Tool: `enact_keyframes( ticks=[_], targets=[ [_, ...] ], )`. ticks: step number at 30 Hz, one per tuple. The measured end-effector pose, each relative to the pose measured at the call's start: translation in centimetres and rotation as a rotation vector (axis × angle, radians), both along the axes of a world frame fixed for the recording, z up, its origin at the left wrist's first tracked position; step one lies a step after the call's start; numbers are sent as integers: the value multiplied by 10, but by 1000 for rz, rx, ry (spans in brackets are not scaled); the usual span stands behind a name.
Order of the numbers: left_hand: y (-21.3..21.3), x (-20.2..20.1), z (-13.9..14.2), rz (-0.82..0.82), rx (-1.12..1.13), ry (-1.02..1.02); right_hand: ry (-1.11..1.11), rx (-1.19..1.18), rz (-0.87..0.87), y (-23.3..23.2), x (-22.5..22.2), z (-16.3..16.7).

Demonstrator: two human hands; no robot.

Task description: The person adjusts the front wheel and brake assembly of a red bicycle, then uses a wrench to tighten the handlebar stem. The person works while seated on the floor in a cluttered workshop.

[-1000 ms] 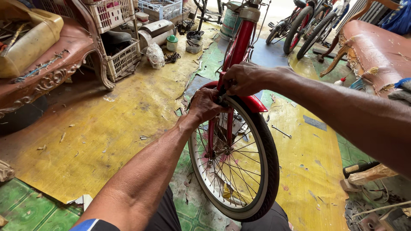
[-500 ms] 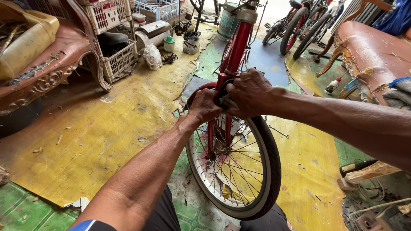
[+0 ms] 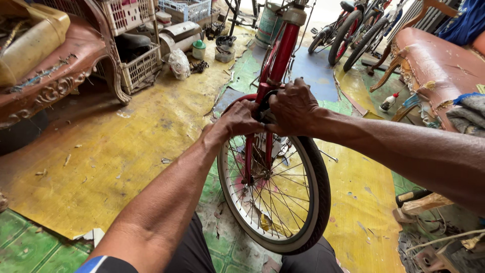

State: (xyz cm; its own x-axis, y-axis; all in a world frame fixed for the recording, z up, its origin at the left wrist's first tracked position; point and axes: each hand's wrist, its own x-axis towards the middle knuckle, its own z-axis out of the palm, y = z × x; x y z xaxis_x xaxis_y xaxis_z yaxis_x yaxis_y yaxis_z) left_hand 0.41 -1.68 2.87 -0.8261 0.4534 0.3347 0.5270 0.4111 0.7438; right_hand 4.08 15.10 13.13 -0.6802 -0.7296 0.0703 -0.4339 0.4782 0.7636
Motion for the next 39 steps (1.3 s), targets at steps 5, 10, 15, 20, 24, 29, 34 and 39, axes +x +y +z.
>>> enact_keyframes(
  ticks=[5, 10, 15, 20, 24, 29, 34, 39],
  targets=[
    [0, 2, -3, 31, -26, 36, -8, 11, -8, -1, -4, -11],
    [4, 1, -6, 76, -28, 158, -55, -27, 13, 2, 0, -10],
    [2, -3, -6, 101, -67, 100, -99, -52, 3, 2, 5, -9],
    [4, -3, -9, 113, -99, 122, -74, -56, 30, 3, 8, -12],
    [4, -3, -12, 100, -77, 143, -102, -39, 84, 3, 10, -15],
    [1, -4, -13, 81, 6, 132, -201, -110, -142, -2, 9, -30],
    [3, -2, -15, 125, 14, 113, -158, -305, -137, 0, 8, -52],
    [4, -3, -19, 129, 23, 161, -198, -458, -111, -2, 14, -52]
  ],
)
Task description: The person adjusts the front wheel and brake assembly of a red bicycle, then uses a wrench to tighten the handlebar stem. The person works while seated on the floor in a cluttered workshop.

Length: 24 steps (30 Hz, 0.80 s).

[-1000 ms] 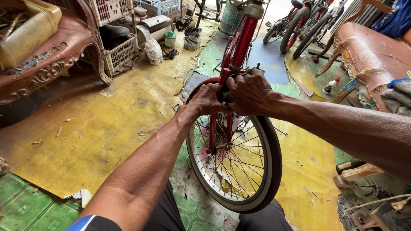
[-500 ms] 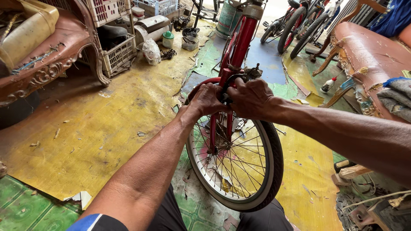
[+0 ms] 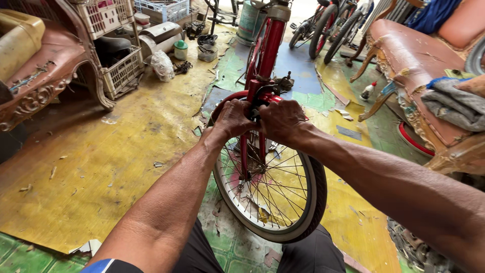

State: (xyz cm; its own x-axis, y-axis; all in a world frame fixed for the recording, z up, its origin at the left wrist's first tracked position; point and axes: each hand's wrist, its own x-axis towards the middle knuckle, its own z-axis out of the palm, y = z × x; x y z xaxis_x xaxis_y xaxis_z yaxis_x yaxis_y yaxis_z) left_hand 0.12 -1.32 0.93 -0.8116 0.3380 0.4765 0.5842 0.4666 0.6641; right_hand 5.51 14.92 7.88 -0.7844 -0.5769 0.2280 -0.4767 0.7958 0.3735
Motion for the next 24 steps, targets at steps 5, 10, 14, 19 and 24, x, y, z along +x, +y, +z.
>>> enact_keyframes(
  ticks=[5, 10, 14, 19, 24],
  targets=[
    [4, -2, -2, 11, 17, -28, -53, 85, -168, -9, 15, 13],
    [2, -2, -5, 8, -27, -1, 11, -21, -89, -6, 15, 4],
    [3, -5, -4, -21, 60, 57, 41, -23, -107, 8, -1, -9],
    [10, 4, -7, 47, 10, -3, -82, 11, -86, 21, -3, 3],
    [9, 15, -2, 73, 70, -87, -371, 123, -196, 7, -12, 51]
  ],
)
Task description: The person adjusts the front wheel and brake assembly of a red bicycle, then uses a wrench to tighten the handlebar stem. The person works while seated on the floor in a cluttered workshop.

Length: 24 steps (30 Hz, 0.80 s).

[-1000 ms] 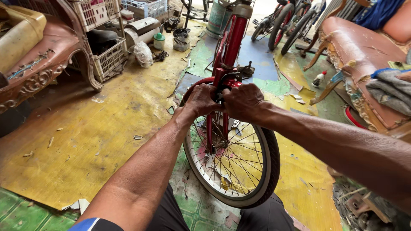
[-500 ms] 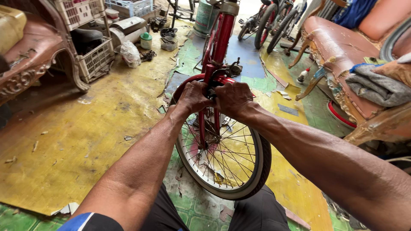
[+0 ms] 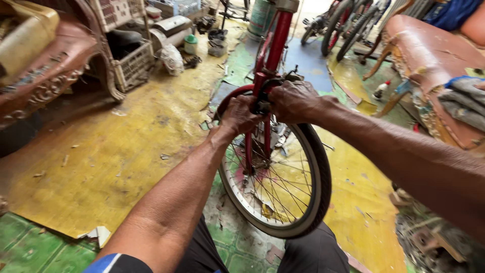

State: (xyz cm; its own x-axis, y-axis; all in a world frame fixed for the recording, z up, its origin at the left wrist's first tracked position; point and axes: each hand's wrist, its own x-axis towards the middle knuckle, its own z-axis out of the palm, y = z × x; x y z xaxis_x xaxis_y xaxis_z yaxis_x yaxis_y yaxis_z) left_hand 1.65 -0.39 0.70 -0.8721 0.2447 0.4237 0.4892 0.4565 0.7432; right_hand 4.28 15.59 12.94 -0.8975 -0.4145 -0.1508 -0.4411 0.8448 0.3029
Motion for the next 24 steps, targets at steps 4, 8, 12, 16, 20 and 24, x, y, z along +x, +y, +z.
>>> enact_keyframes(
  ticks=[4, 8, 12, 16, 20, 24],
  targets=[
    [0, 4, 3, 29, 5, 20, 18, -61, 88, -2, 14, -3],
    [1, 4, 5, 11, -15, -58, 119, 17, 100, 1, 20, -5],
    [2, 8, 7, -2, 8, 2, 57, 104, 196, 6, -2, 23],
    [1, 12, 8, 40, 3, -69, 42, 130, 329, 3, -25, 32],
    [3, 10, 7, 33, 27, -43, 51, 234, 396, -4, -40, 33],
    [3, 5, 5, 55, 5, -41, -27, 254, 402, -16, -51, 38]
  ],
)
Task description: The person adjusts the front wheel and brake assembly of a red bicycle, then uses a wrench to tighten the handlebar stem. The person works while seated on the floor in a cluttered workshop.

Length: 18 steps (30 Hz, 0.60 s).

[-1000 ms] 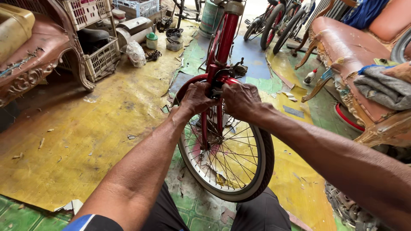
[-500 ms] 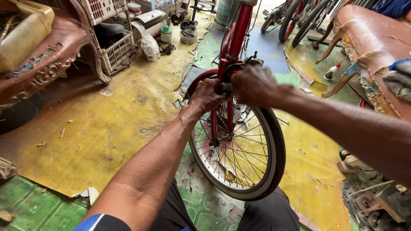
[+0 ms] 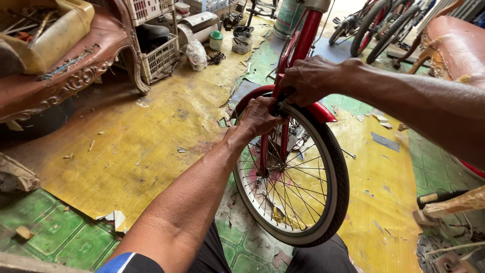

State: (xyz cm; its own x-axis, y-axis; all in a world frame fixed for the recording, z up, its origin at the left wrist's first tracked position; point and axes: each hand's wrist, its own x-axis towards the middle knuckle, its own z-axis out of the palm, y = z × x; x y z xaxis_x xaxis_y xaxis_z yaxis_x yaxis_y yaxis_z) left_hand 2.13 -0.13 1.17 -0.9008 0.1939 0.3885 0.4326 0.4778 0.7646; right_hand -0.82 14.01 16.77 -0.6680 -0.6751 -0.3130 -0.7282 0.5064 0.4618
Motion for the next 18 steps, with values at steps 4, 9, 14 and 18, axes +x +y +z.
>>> enact_keyframes(
  ticks=[4, 9, 14, 18],
  targets=[
    [0, -4, -3, 7, -22, -13, -45, 40, 111, -10, -12, 8],
    [1, -11, -9, 15, 3, 37, -6, 209, 146, -18, -18, 8],
    [3, -14, -11, 39, -3, 53, 7, 153, 127, -11, -13, 6],
    [5, -11, -8, 34, 46, 7, -113, 12, 344, -11, -15, 2]
  ],
)
